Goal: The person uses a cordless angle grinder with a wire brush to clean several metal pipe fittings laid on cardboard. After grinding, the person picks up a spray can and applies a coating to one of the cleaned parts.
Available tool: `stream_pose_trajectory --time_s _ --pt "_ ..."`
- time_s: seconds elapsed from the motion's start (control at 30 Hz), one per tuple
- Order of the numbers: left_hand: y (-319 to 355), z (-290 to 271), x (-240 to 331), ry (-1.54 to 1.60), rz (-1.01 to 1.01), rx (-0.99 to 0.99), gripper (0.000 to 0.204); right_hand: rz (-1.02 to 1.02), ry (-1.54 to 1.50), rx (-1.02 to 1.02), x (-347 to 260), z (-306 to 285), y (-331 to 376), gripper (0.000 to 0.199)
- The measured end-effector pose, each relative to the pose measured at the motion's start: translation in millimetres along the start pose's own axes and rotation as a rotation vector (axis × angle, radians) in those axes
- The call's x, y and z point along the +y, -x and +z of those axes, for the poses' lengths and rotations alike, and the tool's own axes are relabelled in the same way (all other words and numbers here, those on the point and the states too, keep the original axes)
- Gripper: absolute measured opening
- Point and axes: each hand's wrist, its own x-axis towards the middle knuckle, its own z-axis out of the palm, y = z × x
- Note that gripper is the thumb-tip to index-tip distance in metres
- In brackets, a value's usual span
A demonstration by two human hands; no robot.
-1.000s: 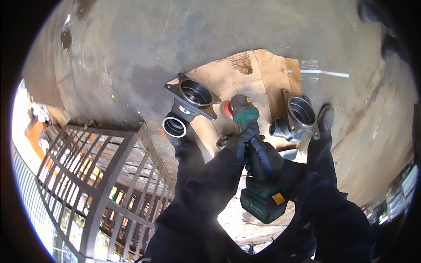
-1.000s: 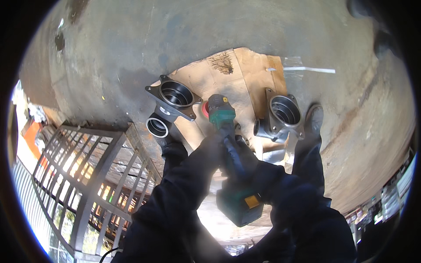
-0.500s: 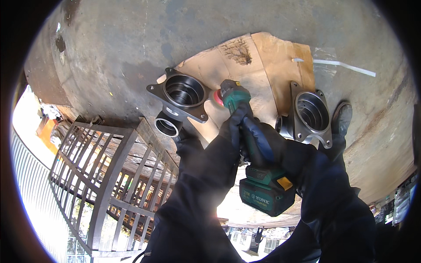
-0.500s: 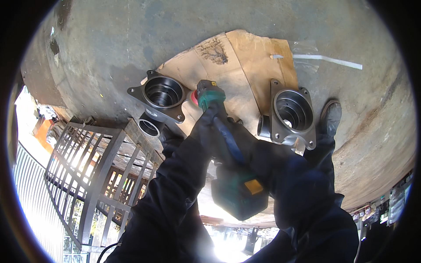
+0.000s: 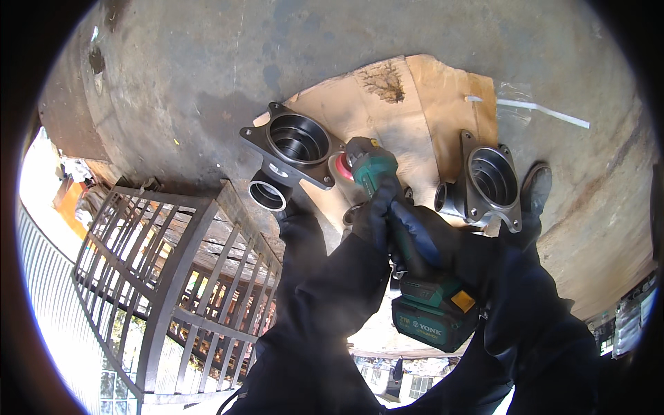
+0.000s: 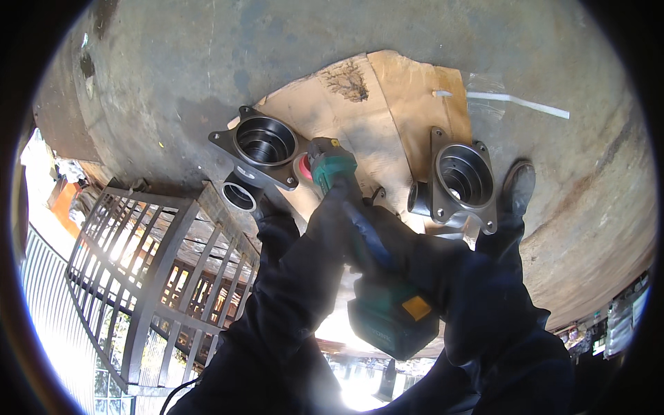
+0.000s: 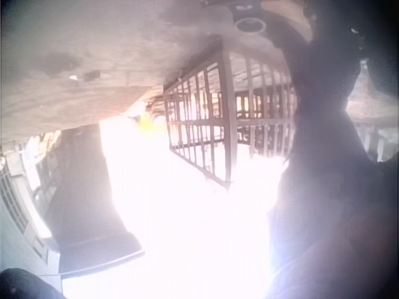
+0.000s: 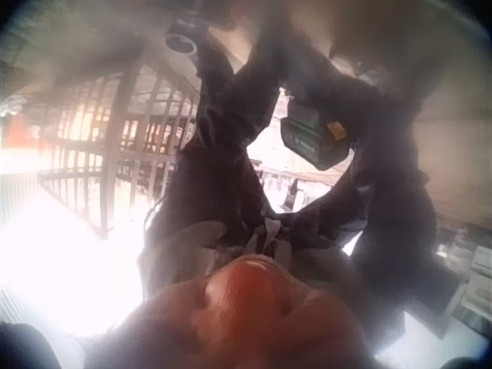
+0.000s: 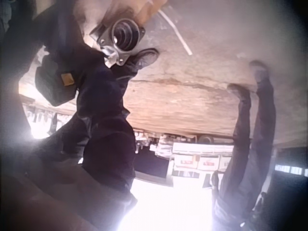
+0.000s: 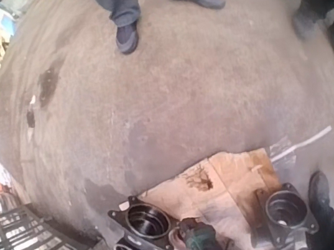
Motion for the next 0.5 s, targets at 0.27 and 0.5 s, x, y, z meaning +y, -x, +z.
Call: stream_pose_trajectory --time_s 0.27,0.5 --pt "43.7 9.6 -1.1 0.002 0.075 0.129 0.034 -0.112 0.015 -0.082 13.0 11.3 14.4 0.051" --pt "54.8 33.9 7.9 -0.107 0.067 0.214 0.035 -0.038 -0.048 -0.035 3.2 6.8 25.2 0.048"
